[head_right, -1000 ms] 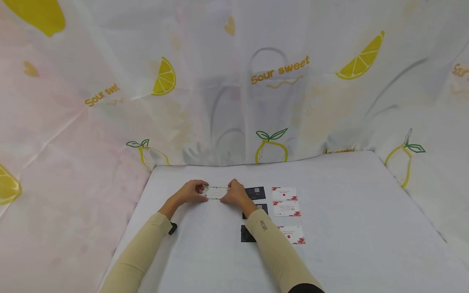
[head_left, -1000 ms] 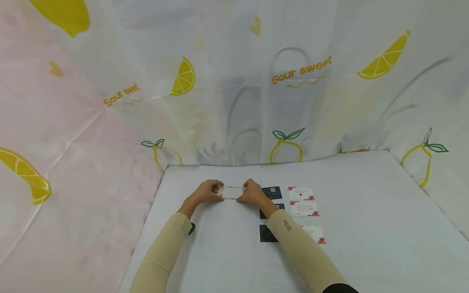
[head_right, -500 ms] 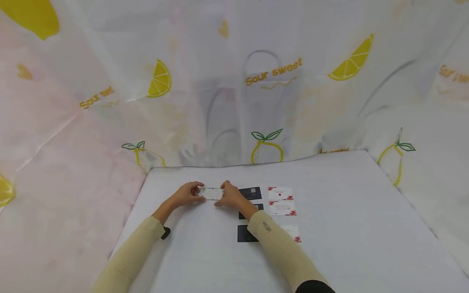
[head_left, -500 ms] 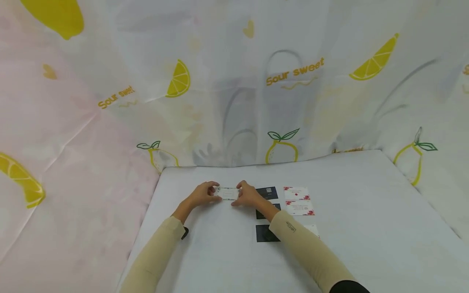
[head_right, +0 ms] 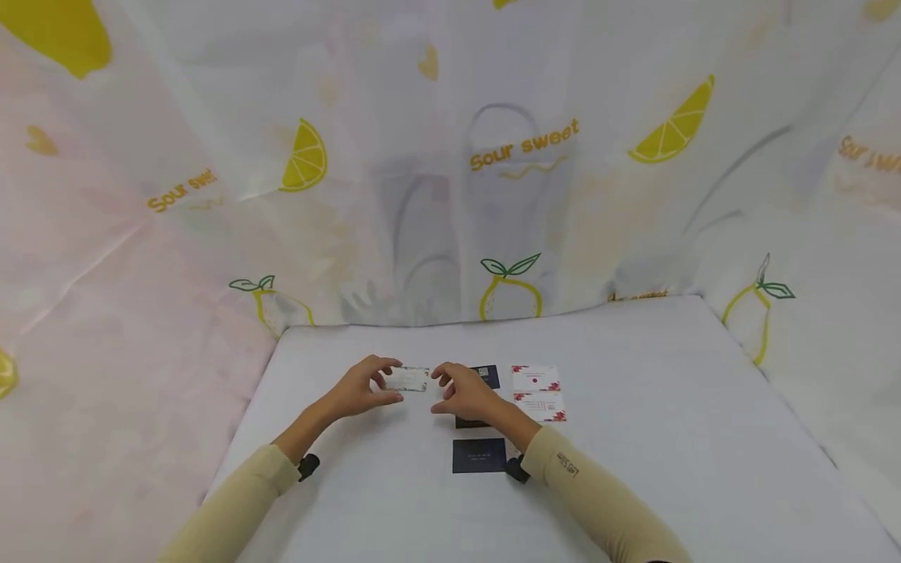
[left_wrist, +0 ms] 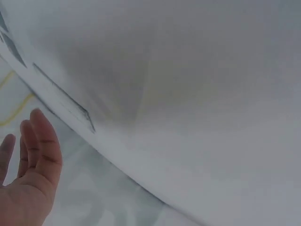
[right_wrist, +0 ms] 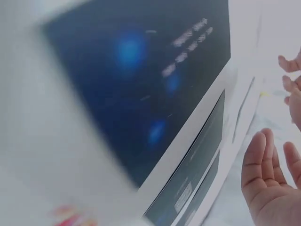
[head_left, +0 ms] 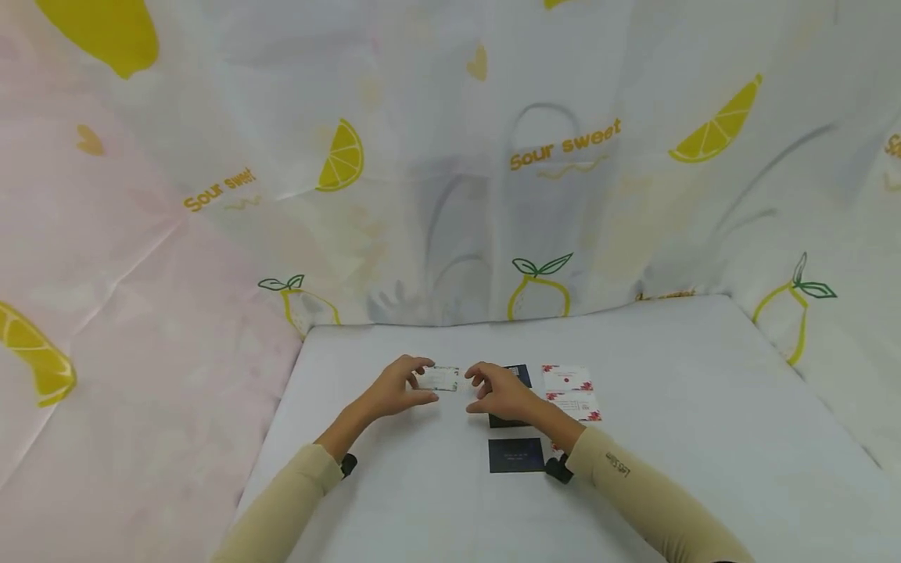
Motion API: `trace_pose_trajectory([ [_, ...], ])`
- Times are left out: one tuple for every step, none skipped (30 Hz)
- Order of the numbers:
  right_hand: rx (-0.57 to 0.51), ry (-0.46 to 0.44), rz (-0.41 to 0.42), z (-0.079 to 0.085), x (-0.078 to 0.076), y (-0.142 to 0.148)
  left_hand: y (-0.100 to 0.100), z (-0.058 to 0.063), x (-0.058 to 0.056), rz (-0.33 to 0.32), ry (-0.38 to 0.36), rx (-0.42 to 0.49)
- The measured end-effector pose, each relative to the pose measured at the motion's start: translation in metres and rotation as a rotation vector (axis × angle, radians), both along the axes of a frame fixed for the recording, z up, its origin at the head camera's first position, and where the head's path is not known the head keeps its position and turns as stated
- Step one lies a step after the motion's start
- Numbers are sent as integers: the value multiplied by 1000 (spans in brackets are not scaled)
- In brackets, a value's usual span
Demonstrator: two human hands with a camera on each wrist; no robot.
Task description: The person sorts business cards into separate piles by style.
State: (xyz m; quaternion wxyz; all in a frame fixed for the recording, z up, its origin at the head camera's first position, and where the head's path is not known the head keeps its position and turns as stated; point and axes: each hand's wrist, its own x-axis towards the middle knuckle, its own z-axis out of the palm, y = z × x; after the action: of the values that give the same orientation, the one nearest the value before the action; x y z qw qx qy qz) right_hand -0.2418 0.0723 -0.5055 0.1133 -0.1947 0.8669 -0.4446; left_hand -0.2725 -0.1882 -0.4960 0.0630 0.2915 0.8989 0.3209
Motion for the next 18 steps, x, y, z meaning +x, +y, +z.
trace_pose_trajectory([
  [0,6,1,1,1,6,3,1,3,-18,-3,4],
  [-4,13,1,3,3,11,7,2,5,-32,-7,5],
  [-7,21,0,4,4,16,10,3,8,-45,-10,6],
  [-11,30,-6,4,6,22,13,4,10,-56,-11,12],
  [-22,39,-12,5,7,27,16,5,11,-62,-9,21],
  [-28,47,-22,4,7,32,19,5,12,-63,-9,34],
  [-37,54,-36,4,8,36,22,5,13,-59,-12,44],
  [-42,55,-51,4,9,41,25,4,14,-52,-19,57],
  [-43,66,-65,4,9,45,27,3,14,-44,-25,69],
  [-47,67,-78,3,9,50,29,1,14,-37,-33,82],
  [-46,69,-91,3,9,54,32,0,13,-28,-40,89],
  [-40,69,-108,2,8,58,34,-2,12,-23,-47,96],
  [-33,71,-122,1,8,62,37,-4,11,-18,-59,105],
  [-20,70,-139,0,7,66,39,-5,11,-19,-75,122],
  [-14,66,-155,-1,7,69,42,-7,10,-19,-92,130],
  [-7,55,-171,-2,6,72,45,-8,9,-23,-109,140],
  [5,48,-185,-4,5,75,48,-10,8,-25,-123,140],
  [14,40,-197,-5,4,77,51,-11,7,-29,-134,145],
])
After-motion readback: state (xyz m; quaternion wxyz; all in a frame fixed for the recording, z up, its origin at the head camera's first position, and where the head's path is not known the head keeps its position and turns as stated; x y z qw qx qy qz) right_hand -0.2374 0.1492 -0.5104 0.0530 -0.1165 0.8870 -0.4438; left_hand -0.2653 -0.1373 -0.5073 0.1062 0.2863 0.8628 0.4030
